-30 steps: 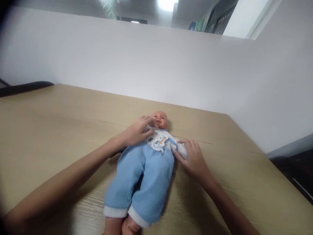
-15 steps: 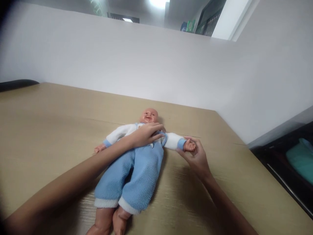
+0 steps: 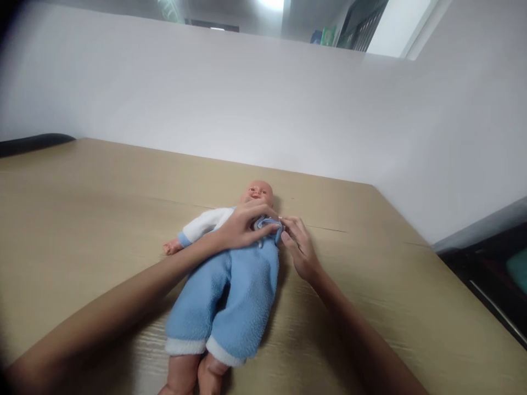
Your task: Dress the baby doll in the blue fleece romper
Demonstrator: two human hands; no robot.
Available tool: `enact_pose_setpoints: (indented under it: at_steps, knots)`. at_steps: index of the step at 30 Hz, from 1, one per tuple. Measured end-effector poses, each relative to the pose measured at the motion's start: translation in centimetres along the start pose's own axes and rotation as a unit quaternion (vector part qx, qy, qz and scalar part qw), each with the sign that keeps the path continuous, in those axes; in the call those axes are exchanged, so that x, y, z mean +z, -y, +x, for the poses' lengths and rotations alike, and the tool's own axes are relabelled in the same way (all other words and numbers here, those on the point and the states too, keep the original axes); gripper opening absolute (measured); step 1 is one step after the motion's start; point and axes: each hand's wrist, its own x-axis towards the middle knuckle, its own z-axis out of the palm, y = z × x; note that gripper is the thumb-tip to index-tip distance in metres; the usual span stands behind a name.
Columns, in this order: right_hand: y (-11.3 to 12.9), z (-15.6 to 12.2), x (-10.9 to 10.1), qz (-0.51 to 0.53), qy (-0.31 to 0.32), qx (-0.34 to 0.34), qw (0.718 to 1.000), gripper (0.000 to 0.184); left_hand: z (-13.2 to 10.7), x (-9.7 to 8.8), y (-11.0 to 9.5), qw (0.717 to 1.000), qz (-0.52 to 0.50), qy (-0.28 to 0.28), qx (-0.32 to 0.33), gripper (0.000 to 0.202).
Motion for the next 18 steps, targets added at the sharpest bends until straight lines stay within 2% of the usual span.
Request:
enact_pose_setpoints:
  at_steps: [2, 5, 8, 10, 12, 15, 18]
  knots:
    - [0.5, -0.4, 0.0, -0.027, 0.001, -0.009, 1.0, 0.033, 0.7, -0.2, -0.4, 0.993, -0.093, 0.003, -0.071, 0.021]
    - [1.2, -0.6, 0.4, -0.052, -0.006, -0.021, 0.998, 0.025, 1.6, -0.1, -0.5, 0.971, -0.163, 0.019, -0.172, 0.02]
    - [1.6, -0.8, 1.0, -0.057, -0.021, -0.019, 0.998, 0.019, 2.1, 0.2, 0.3, 0.947, -0.209, 0.049, -0.241, 0.024]
    - [1.6, -0.9, 1.4, -0.011, -0.042, 0.017, 0.999, 0.022, 2.2, 0.5, 1.0, 0.933, -0.224, 0.08, -0.27, 0.029]
    - [1.2, -0.9, 1.7, 0.086, -0.062, 0.084, 0.991, 0.025, 2.0, 0.7, 1.5, 0.936, -0.198, 0.1, -0.275, 0.036]
    - [0.3, -0.9, 1.9, 0.214, -0.082, 0.187, 0.955, 0.03, 1.8, 1.2, 1.9, 0.958, -0.09, 0.111, -0.248, 0.039]
    - [-0.9, -1.1, 1.9, 0.209, -0.1, 0.228, 0.946, 0.036, 1.6, 1.6, 1.8, 0.964, 0.033, 0.129, -0.23, 0.033]
